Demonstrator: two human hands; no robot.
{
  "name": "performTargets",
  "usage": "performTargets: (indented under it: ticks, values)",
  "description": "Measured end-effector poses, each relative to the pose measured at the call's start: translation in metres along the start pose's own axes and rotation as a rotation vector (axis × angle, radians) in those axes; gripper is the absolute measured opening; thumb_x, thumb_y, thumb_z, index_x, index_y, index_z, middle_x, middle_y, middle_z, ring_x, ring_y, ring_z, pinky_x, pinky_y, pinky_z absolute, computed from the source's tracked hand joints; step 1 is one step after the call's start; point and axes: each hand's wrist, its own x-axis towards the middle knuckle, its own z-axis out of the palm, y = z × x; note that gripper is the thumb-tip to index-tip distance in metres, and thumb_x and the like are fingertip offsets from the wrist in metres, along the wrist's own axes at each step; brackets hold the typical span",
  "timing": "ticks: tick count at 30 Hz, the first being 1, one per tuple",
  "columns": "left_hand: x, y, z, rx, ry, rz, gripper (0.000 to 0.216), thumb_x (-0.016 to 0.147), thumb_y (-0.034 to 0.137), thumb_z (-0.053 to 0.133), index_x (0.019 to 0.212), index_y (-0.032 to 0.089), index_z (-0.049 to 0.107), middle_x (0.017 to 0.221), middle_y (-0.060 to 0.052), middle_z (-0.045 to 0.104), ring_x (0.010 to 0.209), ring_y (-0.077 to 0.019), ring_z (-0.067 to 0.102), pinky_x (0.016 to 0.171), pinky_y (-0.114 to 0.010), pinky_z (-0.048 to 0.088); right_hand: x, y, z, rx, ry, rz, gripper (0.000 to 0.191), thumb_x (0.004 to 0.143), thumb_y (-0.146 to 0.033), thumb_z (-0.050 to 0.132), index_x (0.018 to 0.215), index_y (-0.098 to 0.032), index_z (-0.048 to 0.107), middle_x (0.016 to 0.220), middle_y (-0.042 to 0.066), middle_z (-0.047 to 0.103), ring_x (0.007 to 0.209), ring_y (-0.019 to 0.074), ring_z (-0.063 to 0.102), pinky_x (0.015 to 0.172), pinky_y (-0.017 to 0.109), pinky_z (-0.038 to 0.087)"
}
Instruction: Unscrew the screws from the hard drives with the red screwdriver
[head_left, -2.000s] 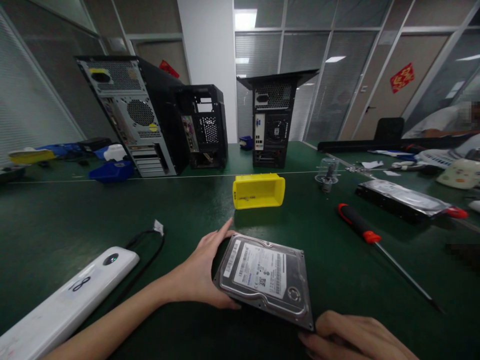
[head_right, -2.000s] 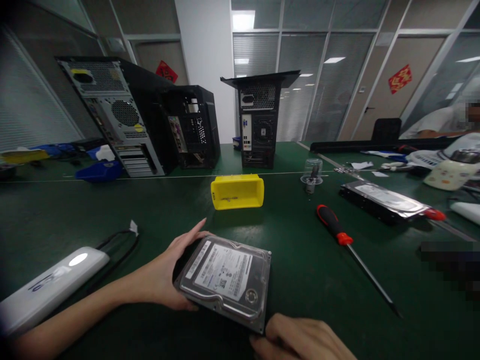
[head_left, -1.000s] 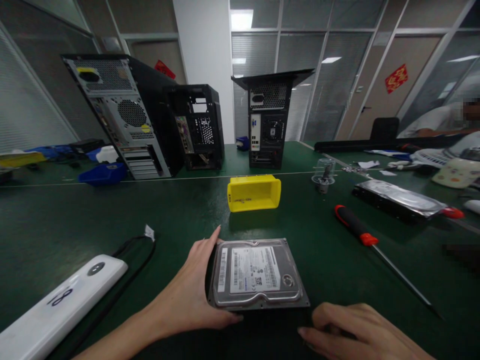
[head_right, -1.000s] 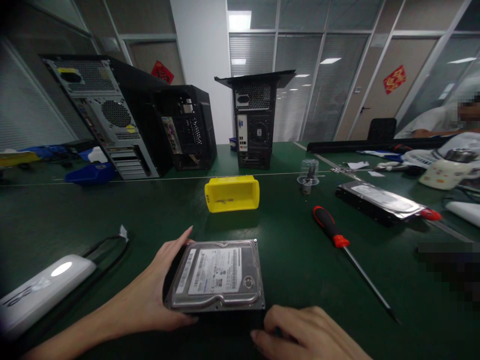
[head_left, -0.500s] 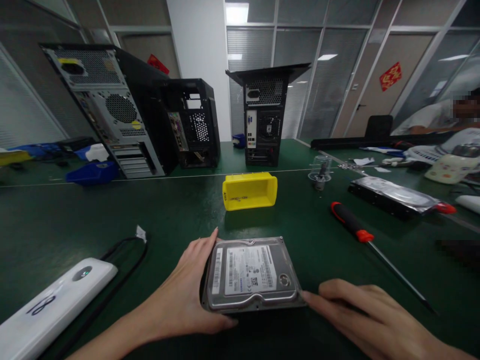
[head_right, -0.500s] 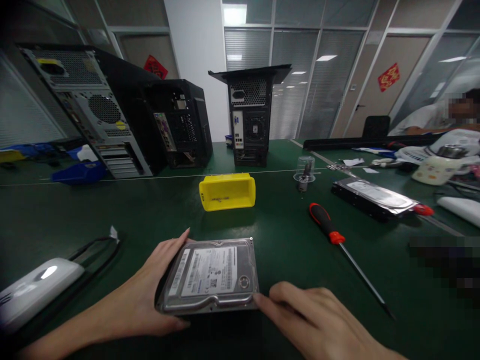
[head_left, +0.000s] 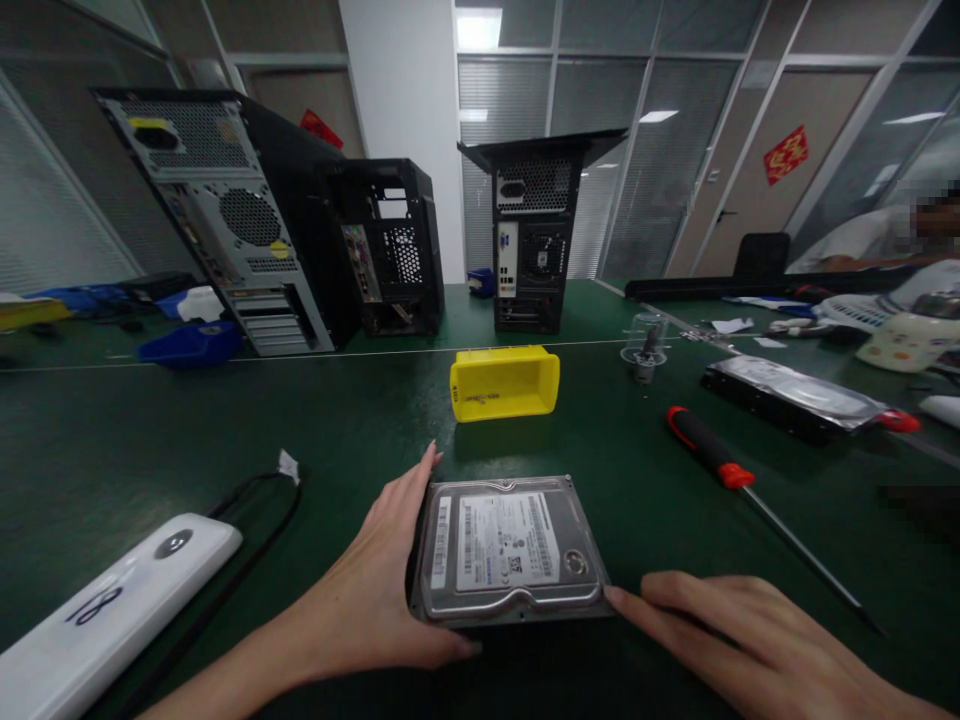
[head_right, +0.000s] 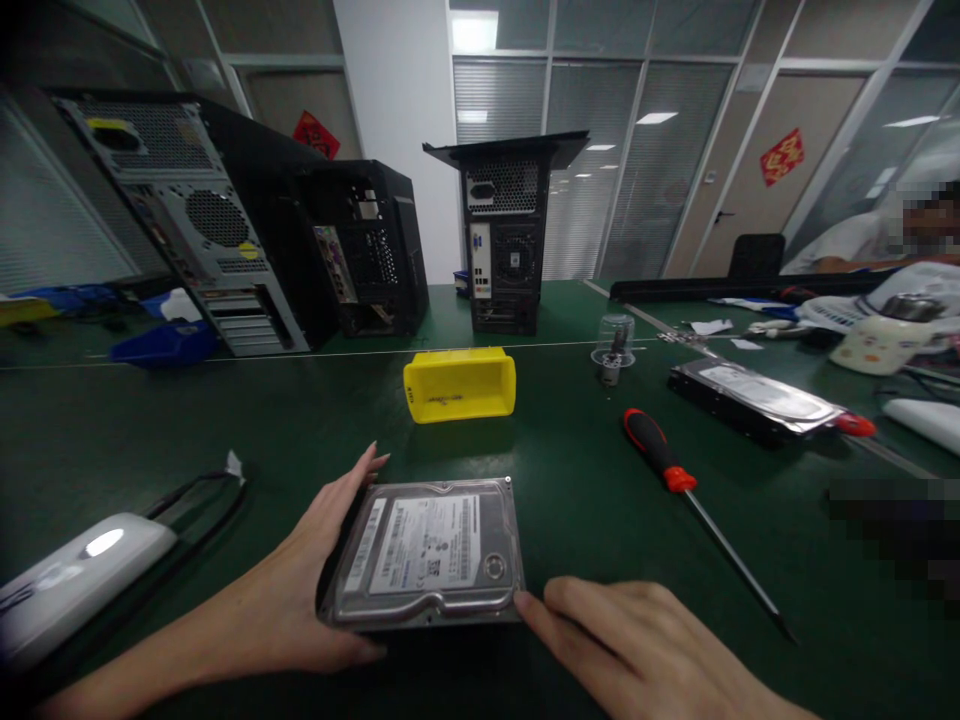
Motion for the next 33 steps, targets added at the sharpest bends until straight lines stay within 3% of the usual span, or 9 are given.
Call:
performTargets:
  ticks: [7,14,23,29,31,33]
  values:
    - [0.001,-0.006,0.004,0.012,0.037,0.063,0.144,0.048,0.058,0.081,0.146,0.027,-0.02,0.156,-0.016,0.001,0.14,-0.0451,0.01,0.11,-0.068,0.017,0.014,-0.004,0.001,0.088,0.0,0.119,0.053,0.102,-0.021,0.016,0.097,-0.021,0.07,0.076,0.001,0.072,0.06,0.0062,0.069,0.05,0.012,0.053]
    - [0.0,-0.012,0.003,0.005,0.029,0.072,0.143,0.05,0.061,0.081,0.145,0.03,-0.022,0.156,-0.015,-0.005,0.14,-0.0464,0.008,0.109,-0.07,0.017,0.009,-0.002,0.005,0.332,-0.032,0.252,0.034,0.099,-0.027,0.034,0.106,-0.023,0.067,0.087,0.003,0.071,0.075,0.0086,0.071,0.06,0.014,0.056]
    - [-0.002,-0.008,-0.003,-0.011,-0.009,0.062,0.145,0.047,0.063,0.082,0.144,0.034,-0.023,0.156,-0.011,-0.012,0.141,-0.0457,0.004,0.109,-0.069,0.016,0.017,-0.003,0.003,0.235,0.103,0.164,0.04,0.101,-0.028,0.03,0.093,-0.022,0.069,0.077,0.001,0.072,0.066,0.0068,0.07,0.057,0.013,0.053]
    - [-0.003,-0.01,-0.003,-0.044,-0.013,0.049,0.147,0.044,0.062,0.083,0.145,0.033,-0.02,0.157,-0.01,-0.01,0.141,-0.0453,0.002,0.11,-0.069,0.013,0.019,-0.003,-0.006,0.15,0.08,0.133,0.049,0.102,-0.028,0.024,0.088,-0.022,0.07,0.074,-0.001,0.073,0.061,0.0051,0.069,0.055,0.011,0.052]
    - [-0.004,-0.005,-0.003,-0.071,0.076,0.08,0.13,0.055,0.062,0.079,0.148,0.034,-0.008,0.158,-0.008,0.001,0.142,-0.0423,0.006,0.112,-0.068,0.003,0.02,-0.002,-0.009,0.129,0.092,0.117,0.05,0.102,-0.028,0.023,0.088,-0.023,0.07,0.074,-0.001,0.073,0.062,0.0059,0.07,0.054,0.012,0.052]
    - [-0.006,0.004,-0.004,-0.092,0.218,0.11,0.087,0.077,0.055,0.064,0.146,0.038,0.015,0.154,-0.003,0.023,0.142,-0.0356,0.017,0.113,-0.064,-0.009,0.02,-0.002,-0.008,0.124,0.098,0.113,0.05,0.102,-0.028,0.021,0.088,-0.024,0.069,0.073,-0.002,0.073,0.06,0.0063,0.07,0.052,0.014,0.052]
